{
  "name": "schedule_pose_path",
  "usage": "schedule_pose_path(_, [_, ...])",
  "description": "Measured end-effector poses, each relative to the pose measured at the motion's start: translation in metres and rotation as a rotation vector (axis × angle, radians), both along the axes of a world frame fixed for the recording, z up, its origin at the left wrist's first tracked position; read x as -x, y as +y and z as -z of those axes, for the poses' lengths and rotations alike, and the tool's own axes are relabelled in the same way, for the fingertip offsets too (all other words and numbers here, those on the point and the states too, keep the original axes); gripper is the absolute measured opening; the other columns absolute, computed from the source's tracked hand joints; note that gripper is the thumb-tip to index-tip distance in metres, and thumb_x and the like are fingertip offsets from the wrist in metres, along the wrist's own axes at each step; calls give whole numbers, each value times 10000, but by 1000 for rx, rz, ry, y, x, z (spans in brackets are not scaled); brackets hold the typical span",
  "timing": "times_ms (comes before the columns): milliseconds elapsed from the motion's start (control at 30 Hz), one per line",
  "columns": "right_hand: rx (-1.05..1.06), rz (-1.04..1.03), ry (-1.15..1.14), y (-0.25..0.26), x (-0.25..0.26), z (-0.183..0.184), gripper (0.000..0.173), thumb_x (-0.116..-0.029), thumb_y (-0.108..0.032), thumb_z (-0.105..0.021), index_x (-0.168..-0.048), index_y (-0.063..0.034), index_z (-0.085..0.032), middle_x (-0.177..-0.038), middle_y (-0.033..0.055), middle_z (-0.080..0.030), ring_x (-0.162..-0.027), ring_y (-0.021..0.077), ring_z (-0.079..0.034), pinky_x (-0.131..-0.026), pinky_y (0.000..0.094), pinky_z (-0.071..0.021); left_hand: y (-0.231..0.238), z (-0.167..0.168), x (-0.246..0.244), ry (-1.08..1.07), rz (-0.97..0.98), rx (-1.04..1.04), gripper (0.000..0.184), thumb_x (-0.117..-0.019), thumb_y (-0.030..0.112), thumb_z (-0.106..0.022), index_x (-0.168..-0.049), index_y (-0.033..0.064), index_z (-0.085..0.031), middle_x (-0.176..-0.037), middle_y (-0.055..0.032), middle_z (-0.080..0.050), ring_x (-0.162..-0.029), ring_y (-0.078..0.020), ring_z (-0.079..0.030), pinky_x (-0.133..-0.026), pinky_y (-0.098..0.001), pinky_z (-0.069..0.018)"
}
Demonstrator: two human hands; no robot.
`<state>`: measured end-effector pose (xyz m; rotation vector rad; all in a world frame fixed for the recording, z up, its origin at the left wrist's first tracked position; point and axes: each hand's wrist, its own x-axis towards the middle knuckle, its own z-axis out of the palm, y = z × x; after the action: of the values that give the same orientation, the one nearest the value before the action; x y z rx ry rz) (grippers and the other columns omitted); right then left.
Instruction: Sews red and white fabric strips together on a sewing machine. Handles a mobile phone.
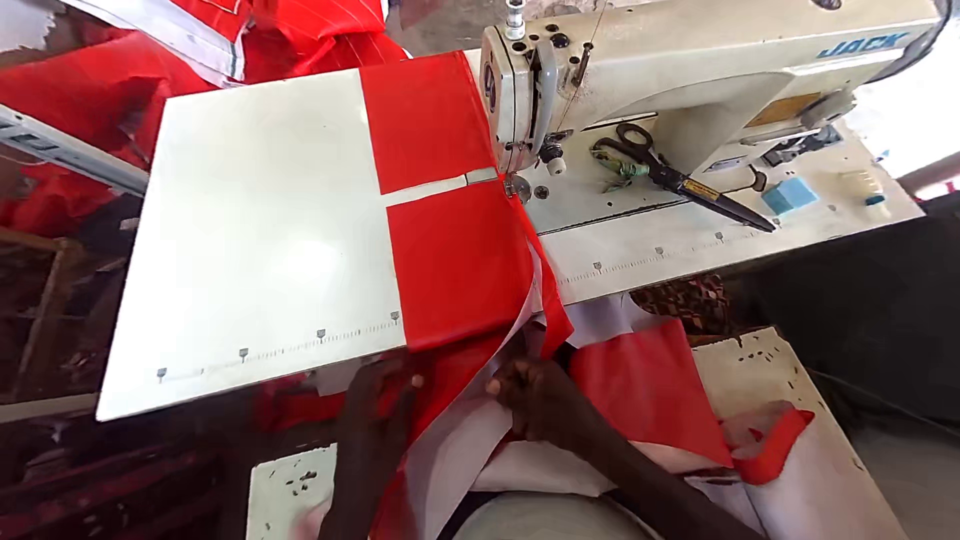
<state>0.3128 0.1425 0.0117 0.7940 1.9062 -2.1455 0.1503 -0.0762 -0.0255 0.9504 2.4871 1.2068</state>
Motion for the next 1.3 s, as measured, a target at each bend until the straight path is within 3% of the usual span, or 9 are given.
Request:
schedule_pose_path(133, [-25, -3, -32, 0, 20, -1, 487, -1029, -502, -542, -959, -34, -653, -744, 38, -648, -559, 135, -611, -540, 319, -545, -6, 4, 4, -458, 62, 190, 841, -896, 473, -733, -1537, 65, -372, -1375, -107, -622, -1089, -193, -693, -909, -417, -603])
schedule_pose_path(300, [-106, -21, -114, -11, 31, 7, 376, -1029, -368, -570, -1006, -5, -663, -775, 62, -678, -602, 146, -651, -594, 343, -578, 8, -24, 2, -404, 189, 351, 1087, -831, 574, -762, -1628, 93, -200, -1559, -156, -448, -1297, -259, -583, -1043, -464, -526])
schedule_pose_path(467, [556, 261, 311, -9, 5, -23, 157, -1012, -124, -508, -1117, -52, -600, -991, 44, -722, -926, 145, -703, -851, 362, -593, 4, -30, 23, -246, 166, 303, 828, -911, 664, -598, -1449, 39, -528, -1360, -218, -608, -1209, -355, -620, -1016, -590, -499])
schedule_pose_path(633, [987, 291, 424, 7, -14, -41, 190, -934, -241, -607, -1050, -115, -687, -1041, 97, -731, -1005, 198, -706, -906, 411, -580, -14, -65, 12, -649, 92, -73, 322, -880, 239, -748, -1162, 108, -665, -1022, 42, -735, -970, -65, -701, -884, -301, -597])
schedule_pose_path(733, [919, 283, 299, 7, -29, -44, 181, -961, -240, -577, -1061, -119, -666, -1005, 87, -736, -946, 174, -722, -844, 379, -607, -31, -81, -5, -857, 366, -333, 266, -882, 246, -788, -1131, 332, -752, -1069, 139, -762, -993, -4, -706, -896, -251, -596])
schedule_pose_path(833, [472, 243, 86, 15, -41, -30, 221, -1023, -242, -500, -1044, -73, -642, -944, 61, -727, -866, 163, -713, -769, 373, -608, -38, -82, -14, -978, 425, -195, 166, -922, 192, -748, -1083, 228, -768, -1031, 60, -774, -957, -63, -725, -883, -304, -609])
schedule_pose_path(933, [56, 331, 23, 28, -43, 1, 281, -1079, -263, -472, -1052, -22, -614, -814, 67, -668, -651, 168, -664, -584, 340, -583, -44, -61, -18, -808, 439, 270, 240, -946, 233, -720, -1090, 40, -730, -985, -59, -759, -941, -168, -727, -905, -424, -596])
schedule_pose_path(1067, [-173, 389, 30, 43, -33, 32, 436, -973, -60, -587, -1401, -7, -524, -1270, 137, -654, -1047, 224, -702, -878, 408, -613, -39, -82, -11, -393, 438, 676, 552, -982, 484, -631, -1185, -26, -681, -1054, -243, -708, -1011, -403, -690, -925, -642, -521])
schedule_pose_path(1300, [72, 204, 196, 42, -15, 33, 225, -958, -49, -622, -1177, -22, -662, -1021, 76, -714, -921, 141, -685, -849, 356, -581, 35, -98, -4, 273, 314, 167, 596, -1016, 538, -493, -1442, 131, -585, -1559, -86, -485, -1491, -345, -369, -1182, -595, -346])
